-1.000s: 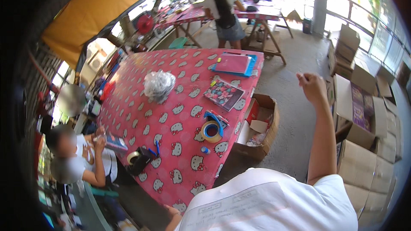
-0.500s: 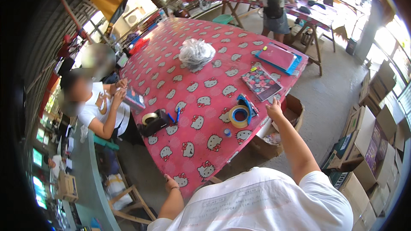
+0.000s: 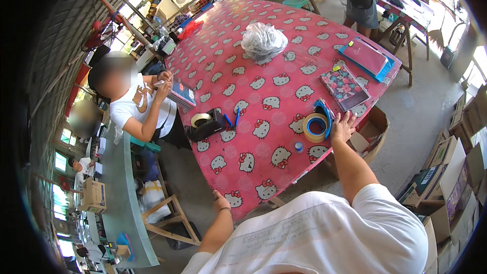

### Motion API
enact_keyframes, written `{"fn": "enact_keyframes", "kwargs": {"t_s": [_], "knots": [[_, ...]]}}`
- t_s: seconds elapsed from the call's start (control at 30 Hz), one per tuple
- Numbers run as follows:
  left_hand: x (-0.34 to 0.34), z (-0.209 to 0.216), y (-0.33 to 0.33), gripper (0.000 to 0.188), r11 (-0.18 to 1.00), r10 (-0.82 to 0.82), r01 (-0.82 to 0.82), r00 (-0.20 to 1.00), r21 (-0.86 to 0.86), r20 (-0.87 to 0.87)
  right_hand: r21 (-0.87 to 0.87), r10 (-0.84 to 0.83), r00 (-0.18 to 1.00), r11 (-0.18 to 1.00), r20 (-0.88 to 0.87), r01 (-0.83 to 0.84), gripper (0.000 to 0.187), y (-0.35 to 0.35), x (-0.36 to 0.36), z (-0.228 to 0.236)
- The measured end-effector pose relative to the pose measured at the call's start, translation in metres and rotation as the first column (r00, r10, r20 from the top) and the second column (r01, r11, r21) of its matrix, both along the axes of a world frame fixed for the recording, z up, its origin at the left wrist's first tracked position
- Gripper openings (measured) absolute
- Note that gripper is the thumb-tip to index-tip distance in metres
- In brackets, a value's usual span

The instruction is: The person packs books into a cardboard box, seals the box with a tape dispenser, and moves it to a stack of other boxes.

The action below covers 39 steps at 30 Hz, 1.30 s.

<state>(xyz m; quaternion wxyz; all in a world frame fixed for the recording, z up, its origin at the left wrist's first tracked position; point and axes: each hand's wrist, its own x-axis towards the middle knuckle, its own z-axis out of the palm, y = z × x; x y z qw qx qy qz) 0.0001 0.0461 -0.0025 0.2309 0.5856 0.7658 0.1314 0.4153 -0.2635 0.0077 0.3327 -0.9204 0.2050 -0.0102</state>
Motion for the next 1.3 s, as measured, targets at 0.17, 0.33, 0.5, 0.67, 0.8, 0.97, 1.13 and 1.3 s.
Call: {"fn": "enact_keyframes", "kwargs": {"t_s": [0.17,0.33,0.5,0.67,0.8,0.97,1.13,1.3], "knots": [[0.005,0.006,-0.004,0.078,0.999,-0.014,0.013,1.0,-0.037,-0.025,0.0,0.002,1.0,1.0,-0.021,-0.002,0.059,-0.002,0.0,0.0],[0.008,0.011,-0.004,0.078,0.997,-0.018,0.013,0.998,-0.078,-0.058,-0.059,-0.019,0.999,0.998,0.042,0.022,0.058,-0.002,0.006,-0.01],[0.007,0.016,-0.004,0.078,0.992,-0.021,0.011,0.996,-0.123,-0.082,-0.039,-0.021,1.0,0.999,0.003,0.021,0.061,0.002,0.005,-0.006],[0.016,0.019,-0.01,0.074,0.995,-0.015,0.007,0.997,-0.101,-0.075,-0.058,-0.032,0.999,0.998,-0.004,0.031,0.062,-0.004,0.008,-0.006],[0.0,-0.001,0.005,0.072,0.998,-0.011,0.009,1.0,-0.066,-0.025,-0.064,-0.024,1.0,0.998,0.004,0.025,0.063,0.003,0.006,-0.006],[0.012,0.021,-0.008,0.072,0.986,0.004,-0.011,0.999,-0.167,-0.042,-0.087,-0.035,0.999,0.996,0.022,0.036,0.063,-0.002,0.007,-0.01],[0.01,0.023,-0.006,0.077,0.989,-0.033,0.02,0.996,-0.146,-0.084,-0.072,-0.037,0.998,0.997,0.051,0.041,0.064,-0.003,0.009,-0.013],[0.017,0.033,-0.011,0.08,0.978,-0.047,0.026,0.994,-0.207,-0.097,-0.074,-0.032,0.999,0.997,0.029,0.034,0.064,-0.002,0.008,-0.01]]}}
